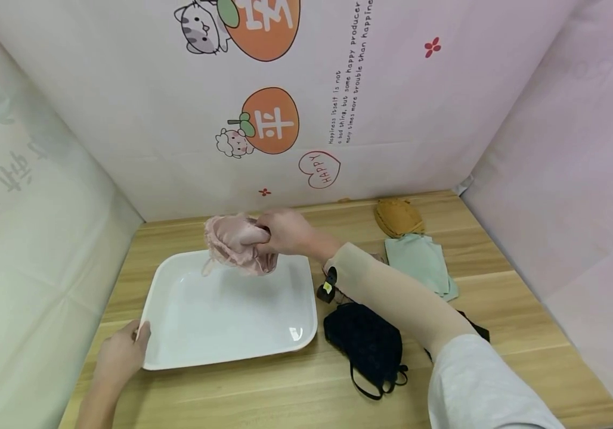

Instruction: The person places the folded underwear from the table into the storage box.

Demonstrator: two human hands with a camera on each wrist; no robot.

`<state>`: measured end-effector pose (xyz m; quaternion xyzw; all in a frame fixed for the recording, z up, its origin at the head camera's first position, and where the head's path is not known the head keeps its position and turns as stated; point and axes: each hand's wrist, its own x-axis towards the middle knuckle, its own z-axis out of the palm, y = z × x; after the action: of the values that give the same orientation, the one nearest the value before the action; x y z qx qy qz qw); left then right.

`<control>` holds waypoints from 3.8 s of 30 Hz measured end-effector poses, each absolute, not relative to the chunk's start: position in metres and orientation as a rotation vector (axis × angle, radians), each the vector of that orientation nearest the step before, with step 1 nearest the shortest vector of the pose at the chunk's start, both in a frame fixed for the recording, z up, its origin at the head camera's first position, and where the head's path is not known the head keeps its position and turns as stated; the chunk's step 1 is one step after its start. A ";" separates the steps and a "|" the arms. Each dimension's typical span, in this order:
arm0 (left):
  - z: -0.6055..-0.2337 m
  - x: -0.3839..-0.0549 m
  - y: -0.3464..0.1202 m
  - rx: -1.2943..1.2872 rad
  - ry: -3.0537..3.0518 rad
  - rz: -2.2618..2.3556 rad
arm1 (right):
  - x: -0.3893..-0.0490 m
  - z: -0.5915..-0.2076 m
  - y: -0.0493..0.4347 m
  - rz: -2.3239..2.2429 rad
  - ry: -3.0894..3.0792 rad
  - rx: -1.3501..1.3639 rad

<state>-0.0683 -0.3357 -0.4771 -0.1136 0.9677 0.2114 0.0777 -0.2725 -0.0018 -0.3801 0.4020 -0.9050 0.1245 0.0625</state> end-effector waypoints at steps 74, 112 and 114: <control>-0.477 -0.070 -0.331 -0.428 2.908 0.605 | -0.252 -0.471 -0.117 0.123 -2.864 1.405; -0.478 -0.070 -0.331 -0.414 2.924 0.610 | -0.251 -0.490 -0.145 -0.029 -2.907 1.356; -0.478 -0.070 -0.331 -0.415 2.922 0.610 | -0.250 -0.490 -0.145 -0.037 -2.916 1.348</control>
<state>-0.0700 -0.3309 -0.4785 -0.1375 0.9676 0.2021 0.0636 -0.2505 -0.1452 -0.4904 0.4194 -0.9070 -0.0116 -0.0354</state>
